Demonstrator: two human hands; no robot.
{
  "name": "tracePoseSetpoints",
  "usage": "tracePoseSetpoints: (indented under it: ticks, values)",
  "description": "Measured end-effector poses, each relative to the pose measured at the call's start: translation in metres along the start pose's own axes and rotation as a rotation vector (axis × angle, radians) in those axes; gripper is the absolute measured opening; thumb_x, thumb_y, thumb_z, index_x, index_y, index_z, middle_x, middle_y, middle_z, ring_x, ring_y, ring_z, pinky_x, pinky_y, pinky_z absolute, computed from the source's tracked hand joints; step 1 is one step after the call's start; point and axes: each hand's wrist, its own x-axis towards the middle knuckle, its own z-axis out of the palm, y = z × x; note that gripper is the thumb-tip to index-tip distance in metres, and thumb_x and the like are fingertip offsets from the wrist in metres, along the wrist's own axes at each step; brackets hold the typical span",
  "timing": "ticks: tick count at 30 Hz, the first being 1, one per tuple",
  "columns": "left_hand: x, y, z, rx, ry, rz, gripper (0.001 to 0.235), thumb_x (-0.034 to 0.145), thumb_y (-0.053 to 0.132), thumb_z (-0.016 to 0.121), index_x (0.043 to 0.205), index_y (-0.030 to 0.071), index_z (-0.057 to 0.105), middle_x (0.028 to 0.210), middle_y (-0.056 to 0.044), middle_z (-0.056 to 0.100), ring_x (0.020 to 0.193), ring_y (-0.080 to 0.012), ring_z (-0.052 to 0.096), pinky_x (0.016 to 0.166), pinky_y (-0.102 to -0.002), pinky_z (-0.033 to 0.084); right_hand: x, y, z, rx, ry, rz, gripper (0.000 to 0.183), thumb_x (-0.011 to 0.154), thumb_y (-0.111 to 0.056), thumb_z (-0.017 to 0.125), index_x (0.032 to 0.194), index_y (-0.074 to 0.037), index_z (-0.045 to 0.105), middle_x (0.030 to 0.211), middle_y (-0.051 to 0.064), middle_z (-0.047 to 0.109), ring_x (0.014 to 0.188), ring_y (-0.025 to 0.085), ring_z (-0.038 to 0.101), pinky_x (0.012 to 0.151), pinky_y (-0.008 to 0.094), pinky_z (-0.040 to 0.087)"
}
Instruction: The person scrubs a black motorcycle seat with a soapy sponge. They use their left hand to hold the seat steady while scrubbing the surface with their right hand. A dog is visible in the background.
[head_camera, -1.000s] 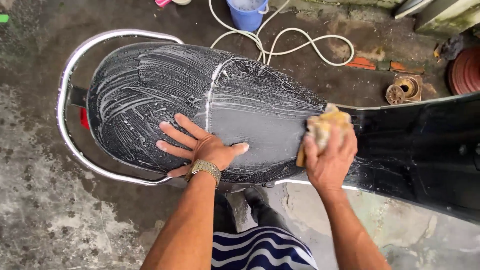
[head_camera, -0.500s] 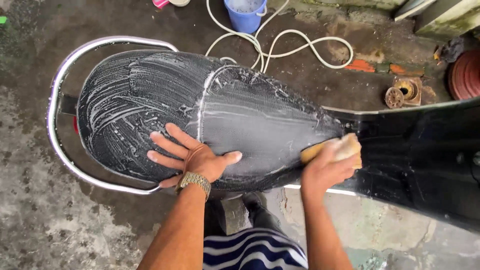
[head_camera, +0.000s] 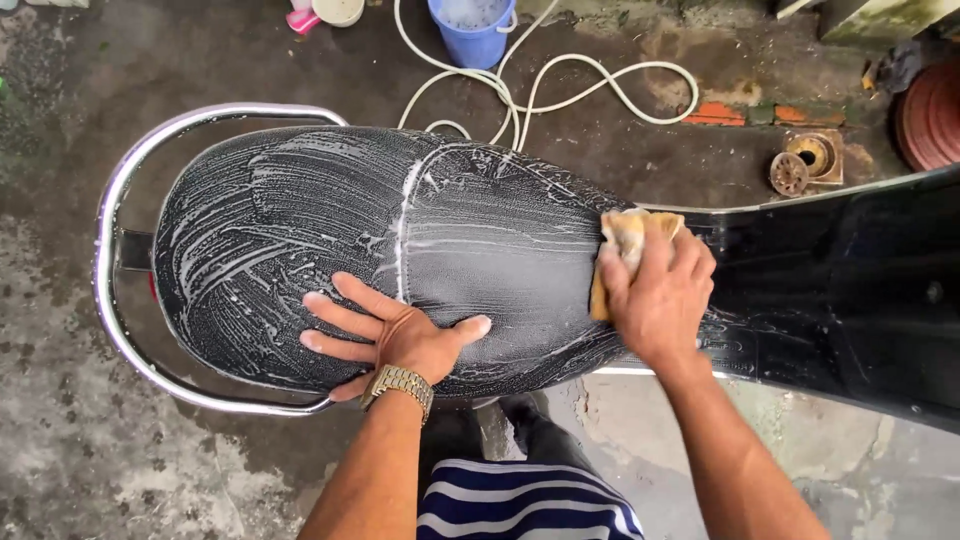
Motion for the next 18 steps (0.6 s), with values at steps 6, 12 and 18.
tracePoseSetpoints:
  ticks: [6, 12, 18]
  values:
    - [0.001, -0.002, 0.000, 0.002, 0.014, -0.003, 0.140, 0.063, 0.048, 0.079, 0.131, 0.014, -0.039, 0.136, -0.020, -0.041, 0.126, -0.0478, -0.030, 0.086, -0.077, -0.008, 0.025, -0.021, 0.027, -0.150, -0.316, 0.352, 0.059, 0.083, -0.058, 0.049, 0.113, -0.008, 0.051, 0.095, 0.019, 0.049, 0.089, 0.039, 0.048, 0.064, 0.050, 0.044]
    - [0.007, -0.004, 0.001, 0.002, 0.002, -0.006, 0.141, 0.062, 0.051, 0.079, 0.132, 0.014, -0.038, 0.137, -0.019, -0.040, 0.126, -0.0482, -0.029, 0.086, -0.077, -0.006, 0.049, -0.041, 0.037, 0.078, -0.421, 0.129, 0.058, 0.085, -0.059, 0.045, 0.114, -0.009, 0.053, 0.101, 0.020, 0.050, 0.096, 0.042, 0.049, 0.078, 0.054, 0.041]
    - [0.006, 0.000, -0.003, -0.012, -0.019, -0.012, 0.140, 0.063, 0.048, 0.079, 0.132, 0.014, -0.038, 0.136, -0.019, -0.041, 0.125, -0.0483, -0.031, 0.085, -0.078, -0.007, 0.061, -0.078, 0.034, -0.011, -0.107, -0.244, 0.056, 0.089, -0.050, 0.045, 0.115, -0.001, 0.049, 0.090, 0.017, 0.048, 0.080, 0.035, 0.052, 0.061, 0.045, 0.048]
